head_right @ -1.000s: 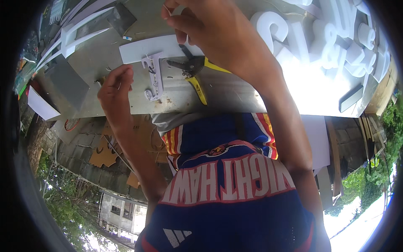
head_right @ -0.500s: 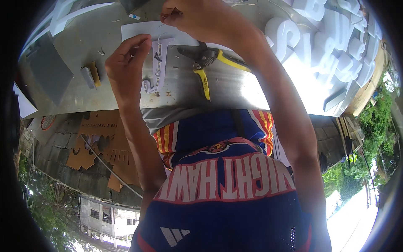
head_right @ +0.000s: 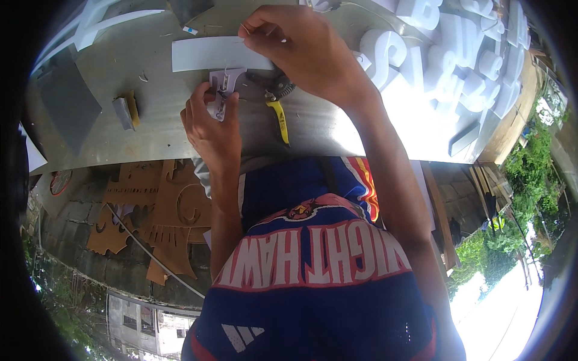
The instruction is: The person is wiring LED strips into 3D sign letters and connecting them with thin wires.
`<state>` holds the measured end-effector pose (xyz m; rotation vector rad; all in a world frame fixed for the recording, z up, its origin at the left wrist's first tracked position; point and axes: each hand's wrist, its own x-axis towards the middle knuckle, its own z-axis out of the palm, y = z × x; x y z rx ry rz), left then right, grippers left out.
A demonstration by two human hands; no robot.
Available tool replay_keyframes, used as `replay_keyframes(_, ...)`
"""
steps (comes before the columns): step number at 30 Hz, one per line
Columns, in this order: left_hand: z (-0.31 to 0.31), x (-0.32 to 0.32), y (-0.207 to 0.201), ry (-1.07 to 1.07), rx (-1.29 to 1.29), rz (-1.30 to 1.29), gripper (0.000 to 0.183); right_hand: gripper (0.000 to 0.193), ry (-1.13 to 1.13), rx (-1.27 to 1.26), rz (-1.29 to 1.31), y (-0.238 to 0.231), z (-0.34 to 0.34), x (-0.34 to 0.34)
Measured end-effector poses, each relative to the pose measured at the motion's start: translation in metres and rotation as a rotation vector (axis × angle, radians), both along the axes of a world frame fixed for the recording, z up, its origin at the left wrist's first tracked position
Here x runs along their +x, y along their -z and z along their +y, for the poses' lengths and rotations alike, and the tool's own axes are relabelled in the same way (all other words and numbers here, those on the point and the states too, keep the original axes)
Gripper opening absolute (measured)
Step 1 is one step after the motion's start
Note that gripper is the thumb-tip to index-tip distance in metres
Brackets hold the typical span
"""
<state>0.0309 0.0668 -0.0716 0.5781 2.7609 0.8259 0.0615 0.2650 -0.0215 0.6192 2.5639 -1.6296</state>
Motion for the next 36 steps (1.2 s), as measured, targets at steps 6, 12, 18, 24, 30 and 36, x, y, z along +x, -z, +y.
replay_keyframes(6,-0.024,-0.009,0.006,0.047,0.137,-0.069,0.046,0.011,0.235,-0.343,0.03,-0.031,-0.022,0.046)
replay_keyframes(12,-0.026,-0.019,0.0,0.195,0.244,-0.166,0.048,0.016,0.408,-0.382,-0.062,-0.045,-0.035,0.107)
replay_keyframes(18,0.034,-0.001,-0.015,0.573,0.32,-0.153,0.046,0.027,0.635,-0.317,-0.064,-0.024,-0.024,0.176)
replay_keyframes(24,0.104,0.023,-0.004,0.934,0.326,-0.231,0.047,0.04,0.942,-0.227,-0.061,-0.001,-0.022,0.215)
replay_keyframes(30,0.136,0.02,0.003,1.119,0.203,-0.005,0.046,0.042,1.054,-0.167,-0.042,0.024,-0.021,0.222)
replay_keyframes(36,0.135,0.014,0.0,1.146,0.045,-0.034,0.045,0.041,1.111,-0.198,0.102,0.055,-0.019,0.216)
